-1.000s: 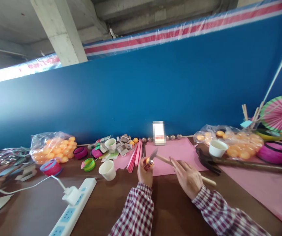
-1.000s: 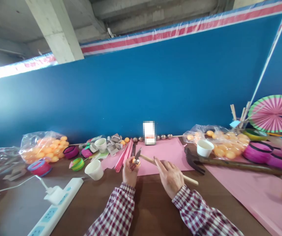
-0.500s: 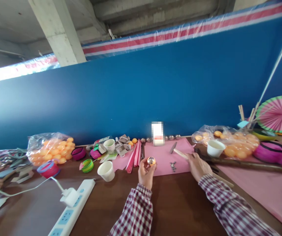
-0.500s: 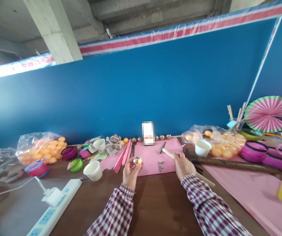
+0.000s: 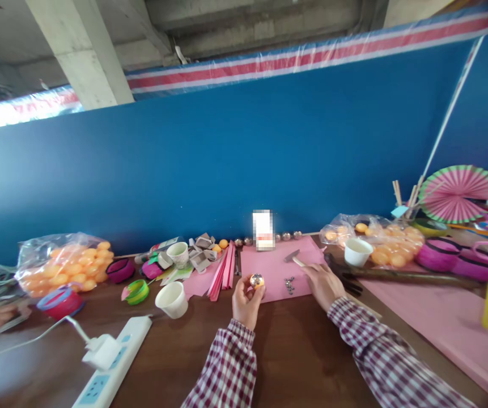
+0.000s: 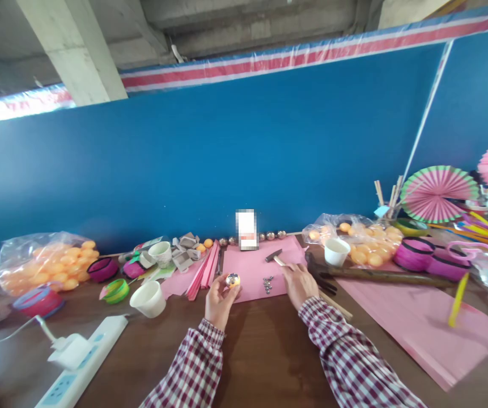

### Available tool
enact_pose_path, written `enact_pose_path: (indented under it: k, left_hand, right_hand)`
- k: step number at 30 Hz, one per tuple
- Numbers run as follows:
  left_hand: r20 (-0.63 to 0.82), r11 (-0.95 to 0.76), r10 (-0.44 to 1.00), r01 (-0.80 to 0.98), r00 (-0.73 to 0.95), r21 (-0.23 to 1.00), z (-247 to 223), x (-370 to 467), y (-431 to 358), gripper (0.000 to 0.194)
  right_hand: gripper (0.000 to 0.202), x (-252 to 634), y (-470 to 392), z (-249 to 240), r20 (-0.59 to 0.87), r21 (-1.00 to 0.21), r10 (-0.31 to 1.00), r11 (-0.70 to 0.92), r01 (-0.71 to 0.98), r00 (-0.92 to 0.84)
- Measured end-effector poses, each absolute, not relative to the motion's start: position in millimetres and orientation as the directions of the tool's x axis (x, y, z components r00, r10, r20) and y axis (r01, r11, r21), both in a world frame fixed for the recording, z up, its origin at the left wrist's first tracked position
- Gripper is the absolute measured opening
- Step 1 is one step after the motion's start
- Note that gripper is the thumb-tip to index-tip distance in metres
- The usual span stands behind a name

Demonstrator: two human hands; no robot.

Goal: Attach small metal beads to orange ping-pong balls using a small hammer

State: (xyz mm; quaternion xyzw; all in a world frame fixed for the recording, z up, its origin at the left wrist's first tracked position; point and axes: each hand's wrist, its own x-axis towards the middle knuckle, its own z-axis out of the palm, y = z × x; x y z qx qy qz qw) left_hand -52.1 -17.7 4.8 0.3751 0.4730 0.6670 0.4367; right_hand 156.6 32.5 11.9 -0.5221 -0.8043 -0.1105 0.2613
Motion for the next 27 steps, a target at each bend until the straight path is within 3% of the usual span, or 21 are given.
enact_pose_path:
  k: [4,18,23,27]
  left_hand:
    - [0.075,-0.145,0.956,-0.233,-0.284,0.962,5,-49,-19,0.046]
    - [0.163,-0.181,0.974,-0.109,-0.158,0.977,4,-47,-21,0.041]
    - [0.139,-0.164,0.978,-0.167,-0.154,0.972,6,-46,-22,0.045]
    - [0.147,-0.168,0.978,-0.143,-0.146,0.975,2,-47,-20,0.045]
  right_hand:
    - [0.027,147,32,5,0.519,-0.172,0.769,0.522,0.835,-0.373]
    - [0.020,140,35,7,0.443,-0.232,0.839,0.447,0.864,-0.316]
    - [0.016,138,33,6,0.489,-0.391,0.846,0.430,0.813,-0.212]
    - [0.018,132,26,10,0.498,-0.585,0.851,0.472,0.660,-0.166]
